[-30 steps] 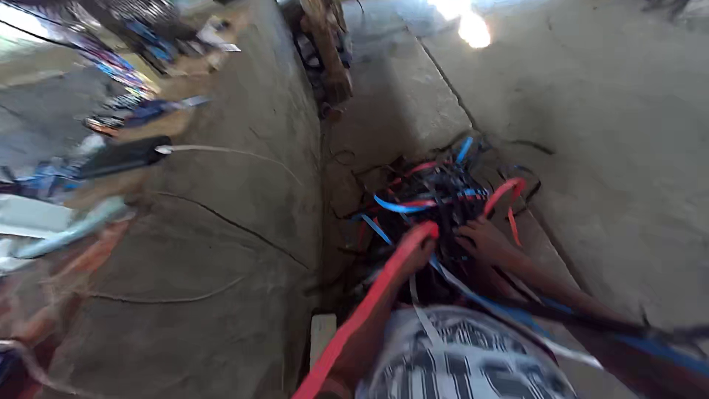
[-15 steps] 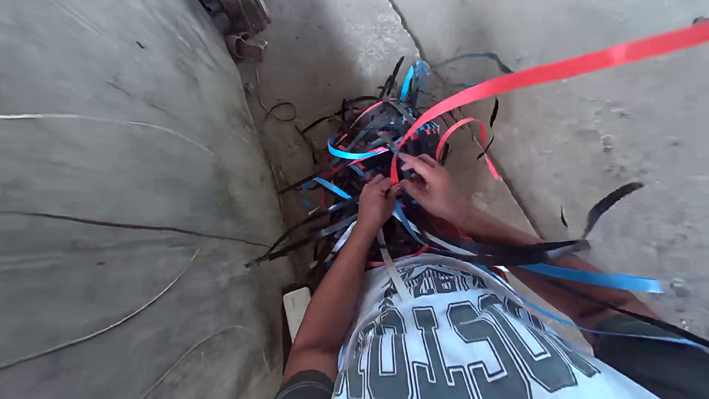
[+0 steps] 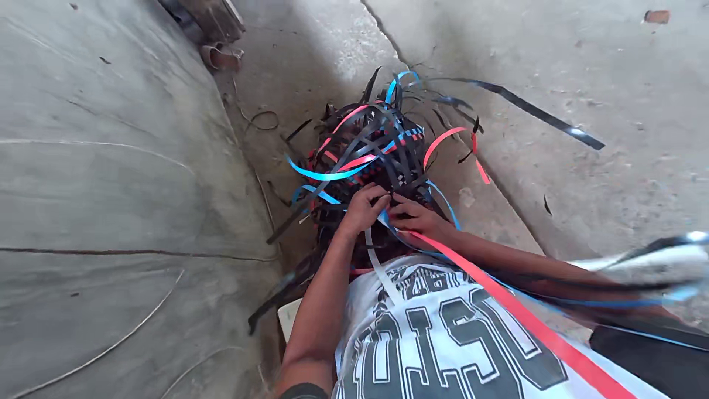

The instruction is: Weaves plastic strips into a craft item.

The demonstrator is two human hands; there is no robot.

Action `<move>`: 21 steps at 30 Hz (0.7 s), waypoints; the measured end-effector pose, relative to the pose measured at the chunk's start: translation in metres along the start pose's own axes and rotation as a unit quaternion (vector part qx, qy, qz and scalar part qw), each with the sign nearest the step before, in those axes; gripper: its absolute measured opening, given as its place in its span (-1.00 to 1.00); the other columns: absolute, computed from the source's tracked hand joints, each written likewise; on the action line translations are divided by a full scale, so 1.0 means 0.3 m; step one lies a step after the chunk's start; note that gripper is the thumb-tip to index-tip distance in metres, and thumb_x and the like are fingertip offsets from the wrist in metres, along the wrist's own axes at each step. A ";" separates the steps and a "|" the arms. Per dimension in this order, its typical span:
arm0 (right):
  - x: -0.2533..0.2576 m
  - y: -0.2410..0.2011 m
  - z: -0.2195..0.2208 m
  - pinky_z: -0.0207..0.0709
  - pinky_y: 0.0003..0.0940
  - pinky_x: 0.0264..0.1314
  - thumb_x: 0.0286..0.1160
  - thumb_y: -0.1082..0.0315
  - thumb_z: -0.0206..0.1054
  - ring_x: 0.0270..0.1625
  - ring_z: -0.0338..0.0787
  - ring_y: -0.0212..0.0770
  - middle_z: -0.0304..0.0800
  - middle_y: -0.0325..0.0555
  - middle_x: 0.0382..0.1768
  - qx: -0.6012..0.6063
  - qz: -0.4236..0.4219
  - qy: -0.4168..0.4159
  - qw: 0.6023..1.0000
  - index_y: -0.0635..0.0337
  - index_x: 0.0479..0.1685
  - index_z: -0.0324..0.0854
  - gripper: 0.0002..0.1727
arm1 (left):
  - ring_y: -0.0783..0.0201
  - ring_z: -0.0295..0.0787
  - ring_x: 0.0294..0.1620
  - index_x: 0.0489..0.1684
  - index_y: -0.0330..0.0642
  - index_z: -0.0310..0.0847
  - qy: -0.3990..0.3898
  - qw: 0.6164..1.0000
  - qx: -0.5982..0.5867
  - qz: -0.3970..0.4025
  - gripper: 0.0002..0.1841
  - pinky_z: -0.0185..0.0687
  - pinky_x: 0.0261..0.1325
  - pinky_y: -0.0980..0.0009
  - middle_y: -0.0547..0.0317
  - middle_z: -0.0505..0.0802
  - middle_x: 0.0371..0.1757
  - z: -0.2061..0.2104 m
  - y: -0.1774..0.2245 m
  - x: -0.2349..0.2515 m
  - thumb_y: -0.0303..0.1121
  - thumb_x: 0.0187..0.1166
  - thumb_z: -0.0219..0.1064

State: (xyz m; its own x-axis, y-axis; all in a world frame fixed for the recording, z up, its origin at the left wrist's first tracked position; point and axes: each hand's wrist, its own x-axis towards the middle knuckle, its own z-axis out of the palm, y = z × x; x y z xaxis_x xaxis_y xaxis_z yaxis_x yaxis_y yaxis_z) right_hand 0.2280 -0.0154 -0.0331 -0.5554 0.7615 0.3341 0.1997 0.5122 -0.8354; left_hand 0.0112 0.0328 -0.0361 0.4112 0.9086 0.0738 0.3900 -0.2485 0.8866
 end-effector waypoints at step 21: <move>0.237 -0.078 -0.138 0.62 -0.22 -0.35 0.75 0.22 0.27 -0.54 0.63 -0.20 0.76 0.05 -0.38 0.051 0.403 -0.042 0.913 0.24 0.51 0.56 -0.55 | -0.07 0.76 0.08 -0.12 -0.47 0.73 -0.006 0.991 0.111 -0.068 -0.77 0.70 0.25 0.01 -0.24 0.75 0.04 0.066 0.073 -0.054 -0.46 0.74 0.19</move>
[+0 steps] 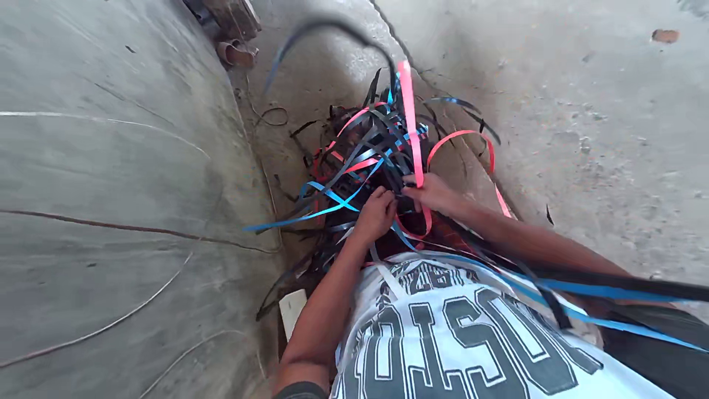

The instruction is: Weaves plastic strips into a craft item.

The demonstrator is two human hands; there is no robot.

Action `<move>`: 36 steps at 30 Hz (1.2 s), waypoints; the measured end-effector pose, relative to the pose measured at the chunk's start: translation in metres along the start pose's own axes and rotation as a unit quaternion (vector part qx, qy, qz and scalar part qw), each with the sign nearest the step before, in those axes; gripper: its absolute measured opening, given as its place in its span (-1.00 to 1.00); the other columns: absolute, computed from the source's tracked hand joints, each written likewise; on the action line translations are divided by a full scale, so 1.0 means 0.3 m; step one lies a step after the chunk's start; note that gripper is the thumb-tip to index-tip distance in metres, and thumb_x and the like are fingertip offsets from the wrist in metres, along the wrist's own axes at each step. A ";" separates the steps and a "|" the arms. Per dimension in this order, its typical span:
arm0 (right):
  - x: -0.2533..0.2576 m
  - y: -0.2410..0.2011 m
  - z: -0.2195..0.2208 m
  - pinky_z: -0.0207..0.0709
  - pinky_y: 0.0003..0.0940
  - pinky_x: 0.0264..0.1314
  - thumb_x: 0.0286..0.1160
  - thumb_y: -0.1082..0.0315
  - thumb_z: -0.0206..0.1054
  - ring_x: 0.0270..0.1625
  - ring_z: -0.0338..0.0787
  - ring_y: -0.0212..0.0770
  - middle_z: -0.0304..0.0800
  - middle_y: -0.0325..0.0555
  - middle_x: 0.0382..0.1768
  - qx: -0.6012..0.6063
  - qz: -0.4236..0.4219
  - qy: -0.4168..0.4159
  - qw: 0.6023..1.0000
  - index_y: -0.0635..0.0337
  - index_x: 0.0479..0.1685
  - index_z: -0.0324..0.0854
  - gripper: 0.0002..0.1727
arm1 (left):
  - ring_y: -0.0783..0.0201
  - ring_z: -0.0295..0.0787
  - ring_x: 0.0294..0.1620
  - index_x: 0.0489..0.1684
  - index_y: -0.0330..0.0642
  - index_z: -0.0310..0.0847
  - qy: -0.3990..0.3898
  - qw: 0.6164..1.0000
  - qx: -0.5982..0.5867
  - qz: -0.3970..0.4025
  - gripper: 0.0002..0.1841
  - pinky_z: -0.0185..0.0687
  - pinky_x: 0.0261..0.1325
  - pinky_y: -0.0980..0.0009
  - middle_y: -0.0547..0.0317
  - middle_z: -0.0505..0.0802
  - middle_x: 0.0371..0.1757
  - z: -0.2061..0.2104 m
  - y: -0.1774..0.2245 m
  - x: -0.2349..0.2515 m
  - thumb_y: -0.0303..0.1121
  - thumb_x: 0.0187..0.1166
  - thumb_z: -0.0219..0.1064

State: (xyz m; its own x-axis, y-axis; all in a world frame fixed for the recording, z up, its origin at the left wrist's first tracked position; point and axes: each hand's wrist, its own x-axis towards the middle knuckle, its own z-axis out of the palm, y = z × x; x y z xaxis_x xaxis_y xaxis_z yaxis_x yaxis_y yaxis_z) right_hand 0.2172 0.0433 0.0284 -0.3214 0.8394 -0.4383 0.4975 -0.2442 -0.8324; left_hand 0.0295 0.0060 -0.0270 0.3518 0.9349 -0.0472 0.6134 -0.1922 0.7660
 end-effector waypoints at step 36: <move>0.014 0.106 -0.020 0.60 -0.24 -0.24 0.65 0.26 0.38 -0.40 0.64 -0.26 0.71 -0.03 -0.35 -0.006 -0.004 0.004 1.000 0.33 0.07 0.65 -0.72 | -0.06 0.73 0.21 -0.12 -0.39 0.79 -0.044 0.996 -0.010 -0.082 -0.80 0.63 0.38 -0.01 -0.22 0.74 0.18 0.004 0.087 0.017 -0.40 0.70 0.32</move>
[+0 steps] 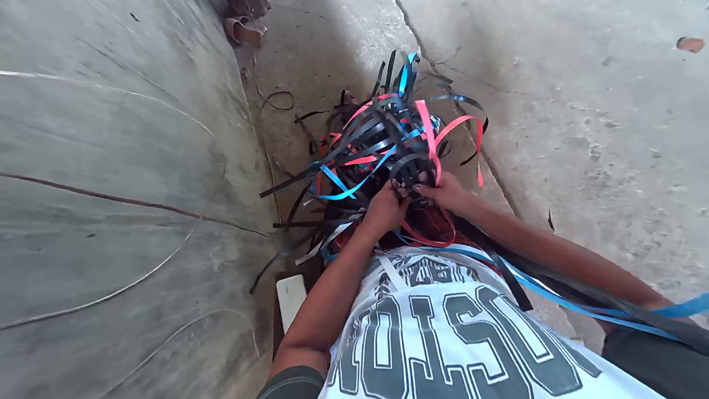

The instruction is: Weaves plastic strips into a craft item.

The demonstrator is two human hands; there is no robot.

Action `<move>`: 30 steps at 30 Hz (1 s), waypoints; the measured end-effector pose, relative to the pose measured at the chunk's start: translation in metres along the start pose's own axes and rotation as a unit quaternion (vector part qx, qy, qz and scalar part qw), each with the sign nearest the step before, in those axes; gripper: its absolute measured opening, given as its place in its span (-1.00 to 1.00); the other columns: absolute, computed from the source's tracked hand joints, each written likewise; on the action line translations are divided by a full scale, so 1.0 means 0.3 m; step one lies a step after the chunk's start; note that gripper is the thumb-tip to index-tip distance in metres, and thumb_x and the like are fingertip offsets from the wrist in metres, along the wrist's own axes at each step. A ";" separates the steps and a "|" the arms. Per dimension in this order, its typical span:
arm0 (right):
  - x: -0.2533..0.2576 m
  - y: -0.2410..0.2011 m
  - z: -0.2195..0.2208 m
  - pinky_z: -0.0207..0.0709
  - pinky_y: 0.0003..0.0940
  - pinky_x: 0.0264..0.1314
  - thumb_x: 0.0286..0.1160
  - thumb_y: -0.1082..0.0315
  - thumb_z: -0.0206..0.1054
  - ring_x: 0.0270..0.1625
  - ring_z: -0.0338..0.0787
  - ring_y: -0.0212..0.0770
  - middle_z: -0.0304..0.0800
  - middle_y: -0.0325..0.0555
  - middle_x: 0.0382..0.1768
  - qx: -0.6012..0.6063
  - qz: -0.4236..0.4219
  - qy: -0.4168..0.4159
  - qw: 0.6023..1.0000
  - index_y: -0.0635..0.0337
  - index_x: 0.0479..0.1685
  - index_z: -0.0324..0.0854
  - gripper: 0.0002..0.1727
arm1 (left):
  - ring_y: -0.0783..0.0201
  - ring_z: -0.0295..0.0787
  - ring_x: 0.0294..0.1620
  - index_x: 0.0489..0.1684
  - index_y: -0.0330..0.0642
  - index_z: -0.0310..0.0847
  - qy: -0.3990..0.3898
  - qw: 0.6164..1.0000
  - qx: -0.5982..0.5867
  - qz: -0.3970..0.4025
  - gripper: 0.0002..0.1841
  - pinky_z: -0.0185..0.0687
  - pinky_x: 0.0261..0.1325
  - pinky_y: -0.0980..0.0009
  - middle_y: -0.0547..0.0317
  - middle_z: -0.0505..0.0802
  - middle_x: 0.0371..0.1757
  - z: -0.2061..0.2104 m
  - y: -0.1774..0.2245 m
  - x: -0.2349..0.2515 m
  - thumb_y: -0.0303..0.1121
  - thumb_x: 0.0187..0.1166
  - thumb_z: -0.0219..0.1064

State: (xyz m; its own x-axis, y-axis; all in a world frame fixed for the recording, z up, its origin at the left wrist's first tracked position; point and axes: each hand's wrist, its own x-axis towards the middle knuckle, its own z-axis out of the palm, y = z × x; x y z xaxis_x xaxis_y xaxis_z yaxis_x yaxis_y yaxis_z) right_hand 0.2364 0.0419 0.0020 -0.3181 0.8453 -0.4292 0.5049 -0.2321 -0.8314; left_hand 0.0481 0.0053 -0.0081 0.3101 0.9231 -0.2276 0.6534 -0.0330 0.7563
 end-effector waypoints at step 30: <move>-0.056 -0.022 -0.103 0.66 0.09 -0.02 0.46 0.38 0.52 -0.20 0.78 -0.02 0.79 0.16 -0.24 -0.032 -0.060 0.097 0.993 0.39 0.06 0.68 -0.70 | -0.17 0.85 0.07 0.08 -0.27 0.80 -0.043 0.994 0.009 -0.099 -0.63 0.63 0.24 -0.24 -0.21 0.89 -0.08 0.016 0.011 0.059 -0.10 0.70 0.35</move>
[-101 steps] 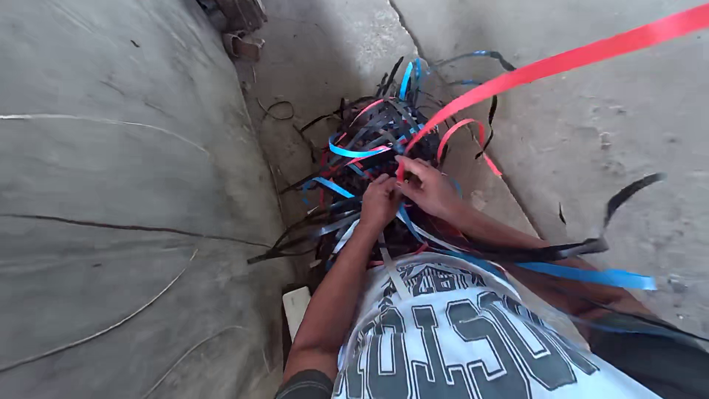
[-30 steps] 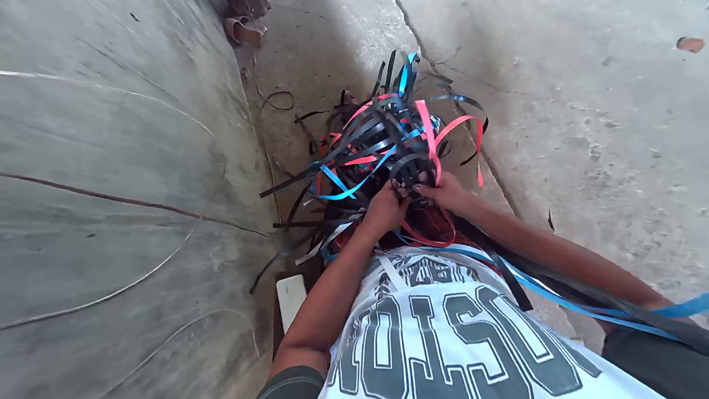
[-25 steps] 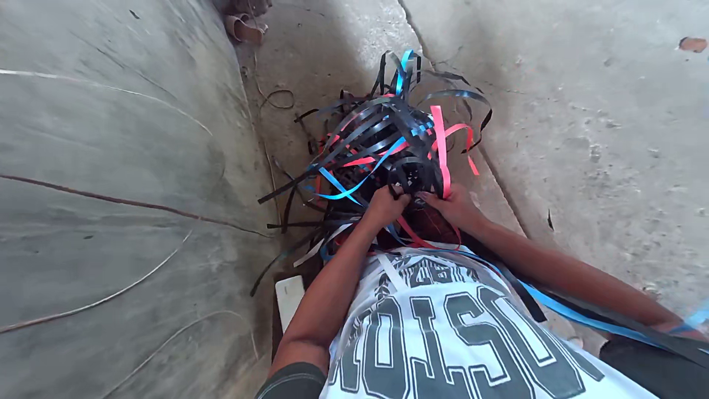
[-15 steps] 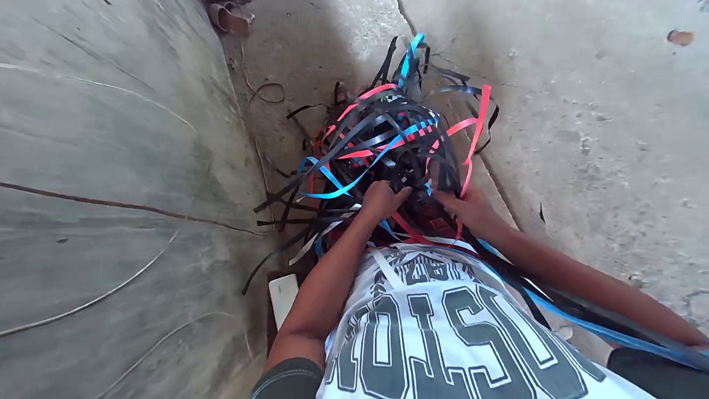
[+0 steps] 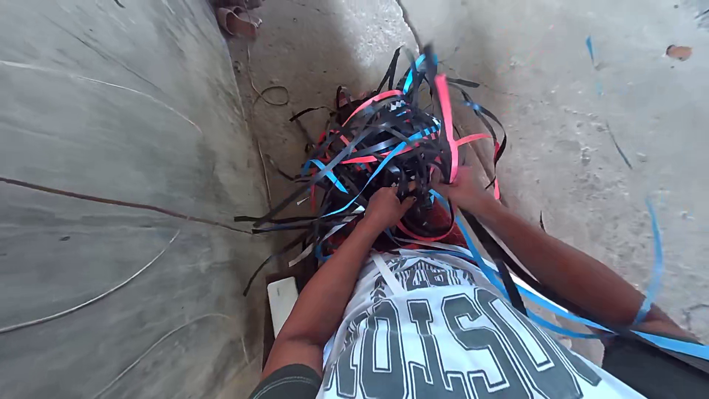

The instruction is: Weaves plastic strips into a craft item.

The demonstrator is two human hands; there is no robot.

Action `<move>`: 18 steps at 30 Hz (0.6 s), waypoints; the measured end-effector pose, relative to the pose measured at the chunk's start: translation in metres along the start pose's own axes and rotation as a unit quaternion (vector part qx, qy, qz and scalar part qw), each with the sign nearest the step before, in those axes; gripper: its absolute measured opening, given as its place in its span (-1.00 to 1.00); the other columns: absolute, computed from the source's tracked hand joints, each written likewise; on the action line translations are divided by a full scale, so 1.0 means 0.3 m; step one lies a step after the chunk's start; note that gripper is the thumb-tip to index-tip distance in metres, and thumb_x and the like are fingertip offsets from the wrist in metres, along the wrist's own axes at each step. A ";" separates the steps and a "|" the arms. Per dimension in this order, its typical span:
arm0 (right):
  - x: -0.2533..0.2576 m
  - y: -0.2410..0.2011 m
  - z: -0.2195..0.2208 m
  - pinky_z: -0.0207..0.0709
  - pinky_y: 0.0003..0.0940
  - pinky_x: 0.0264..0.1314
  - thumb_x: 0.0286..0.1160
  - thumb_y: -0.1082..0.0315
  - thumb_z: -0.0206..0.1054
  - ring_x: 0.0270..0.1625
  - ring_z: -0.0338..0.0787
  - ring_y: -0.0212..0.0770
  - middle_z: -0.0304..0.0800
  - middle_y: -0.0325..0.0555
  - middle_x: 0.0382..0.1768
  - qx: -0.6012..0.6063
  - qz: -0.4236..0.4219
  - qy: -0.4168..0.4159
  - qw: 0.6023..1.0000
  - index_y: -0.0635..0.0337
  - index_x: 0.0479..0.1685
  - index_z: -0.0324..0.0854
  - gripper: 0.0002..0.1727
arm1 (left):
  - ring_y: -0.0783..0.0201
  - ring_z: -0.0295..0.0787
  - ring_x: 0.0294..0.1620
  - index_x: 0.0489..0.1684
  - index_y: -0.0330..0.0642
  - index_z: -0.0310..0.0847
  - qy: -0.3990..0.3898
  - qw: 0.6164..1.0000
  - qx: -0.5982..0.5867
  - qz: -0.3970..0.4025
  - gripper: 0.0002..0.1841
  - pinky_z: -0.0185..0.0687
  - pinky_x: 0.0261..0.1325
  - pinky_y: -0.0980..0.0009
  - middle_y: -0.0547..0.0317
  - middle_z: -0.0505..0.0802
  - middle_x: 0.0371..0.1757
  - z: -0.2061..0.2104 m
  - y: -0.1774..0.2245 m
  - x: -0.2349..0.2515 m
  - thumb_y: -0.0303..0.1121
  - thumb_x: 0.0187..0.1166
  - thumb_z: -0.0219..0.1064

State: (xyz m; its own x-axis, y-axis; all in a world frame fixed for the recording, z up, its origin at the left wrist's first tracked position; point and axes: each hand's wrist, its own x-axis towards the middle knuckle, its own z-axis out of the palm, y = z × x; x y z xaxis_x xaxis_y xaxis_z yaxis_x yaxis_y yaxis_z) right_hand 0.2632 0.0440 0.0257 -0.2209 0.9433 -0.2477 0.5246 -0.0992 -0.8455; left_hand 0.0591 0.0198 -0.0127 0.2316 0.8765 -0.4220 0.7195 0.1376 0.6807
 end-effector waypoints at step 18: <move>-0.002 0.193 0.142 0.73 -0.18 -0.21 0.58 0.40 0.35 -0.35 0.77 -0.24 0.75 0.02 -0.30 0.173 0.111 0.048 0.977 0.45 0.08 0.62 -0.74 | -0.07 0.79 0.29 0.17 -0.24 0.83 0.117 0.985 0.002 0.128 -0.72 0.67 0.39 0.06 -0.24 0.80 0.28 -0.064 0.150 -0.168 -0.38 0.74 0.21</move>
State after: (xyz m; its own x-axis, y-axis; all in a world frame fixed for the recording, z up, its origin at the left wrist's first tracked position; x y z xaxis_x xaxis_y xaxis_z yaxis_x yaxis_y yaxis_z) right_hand 0.2587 0.0240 -0.0434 -0.0466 0.9099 -0.4122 0.2381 -0.3906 -0.8892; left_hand 0.0673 -0.0093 0.0507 0.2485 0.9646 -0.0881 0.6597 -0.1019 0.7446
